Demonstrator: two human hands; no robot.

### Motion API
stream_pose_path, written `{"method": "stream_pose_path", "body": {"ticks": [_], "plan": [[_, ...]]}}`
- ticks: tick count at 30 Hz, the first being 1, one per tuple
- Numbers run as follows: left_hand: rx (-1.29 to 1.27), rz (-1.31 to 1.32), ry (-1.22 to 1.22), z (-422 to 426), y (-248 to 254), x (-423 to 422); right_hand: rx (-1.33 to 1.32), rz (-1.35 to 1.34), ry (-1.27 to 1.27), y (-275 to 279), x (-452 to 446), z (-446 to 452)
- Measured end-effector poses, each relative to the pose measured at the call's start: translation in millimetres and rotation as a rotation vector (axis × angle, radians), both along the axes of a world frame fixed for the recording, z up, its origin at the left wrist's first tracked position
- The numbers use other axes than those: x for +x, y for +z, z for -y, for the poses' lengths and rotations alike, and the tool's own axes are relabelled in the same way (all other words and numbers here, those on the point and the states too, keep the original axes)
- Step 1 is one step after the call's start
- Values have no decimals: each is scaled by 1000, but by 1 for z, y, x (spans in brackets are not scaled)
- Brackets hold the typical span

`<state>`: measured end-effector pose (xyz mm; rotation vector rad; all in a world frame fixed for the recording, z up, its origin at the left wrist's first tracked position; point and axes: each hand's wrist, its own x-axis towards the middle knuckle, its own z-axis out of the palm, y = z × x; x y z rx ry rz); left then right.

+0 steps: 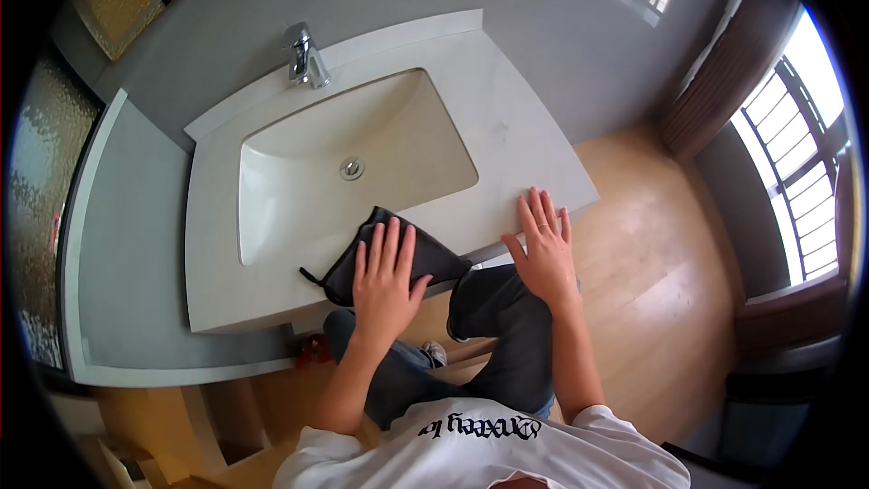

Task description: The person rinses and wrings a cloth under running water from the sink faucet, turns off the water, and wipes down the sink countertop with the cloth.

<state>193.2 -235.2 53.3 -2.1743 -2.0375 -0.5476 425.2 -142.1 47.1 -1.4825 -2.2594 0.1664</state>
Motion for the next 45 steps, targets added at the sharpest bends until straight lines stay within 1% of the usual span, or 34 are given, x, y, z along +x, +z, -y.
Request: {"method": "stream_pose_path", "body": {"ticks": [4,5,7,12,15,17,19,20,21,23,25,27,28,32,34,35,37,39,45], "plan": [[-8,25,130,24,3,-36,2,51,8,0,0,0],[-2,26,135,29,3,-44,-3,51,41,1,-4,0],[1,31,155,36,2,-59,-27,83,-1,3,-11,0],[12,44,310,56,1,-95,-51,58,93,9,-43,9],[35,22,360,66,-2,-108,-19,58,208,9,-91,24],[52,14,373,71,-4,-111,43,63,370,7,-137,40],[47,31,394,76,-5,-116,85,85,468,9,-179,56],[56,47,417,80,-6,-121,113,40,527,6,-196,61],[55,47,430,87,-6,-129,111,39,539,6,-213,66],[67,44,532,101,-8,-150,113,-22,648,8,-242,74],[82,46,586,114,-8,-173,121,-31,678,10,-269,81],[92,26,624,119,-11,-200,129,-54,763,4,-296,86],[65,6,637,119,-11,-211,128,-90,768,0,-309,89],[-39,-16,570,106,-6,-247,216,-64,729,2,-318,92],[-59,-10,553,99,-6,-263,118,-94,762,4,-314,90],[-79,-5,526,95,-6,-268,122,-97,764,4,-314,90],[-95,-14,537,91,-6,-270,203,-110,760,3,-314,88],[-104,-23,574,90,-6,-266,208,-119,765,3,-313,87],[-93,9,580,90,-5,-264,232,-172,787,-2,-310,86]]}}
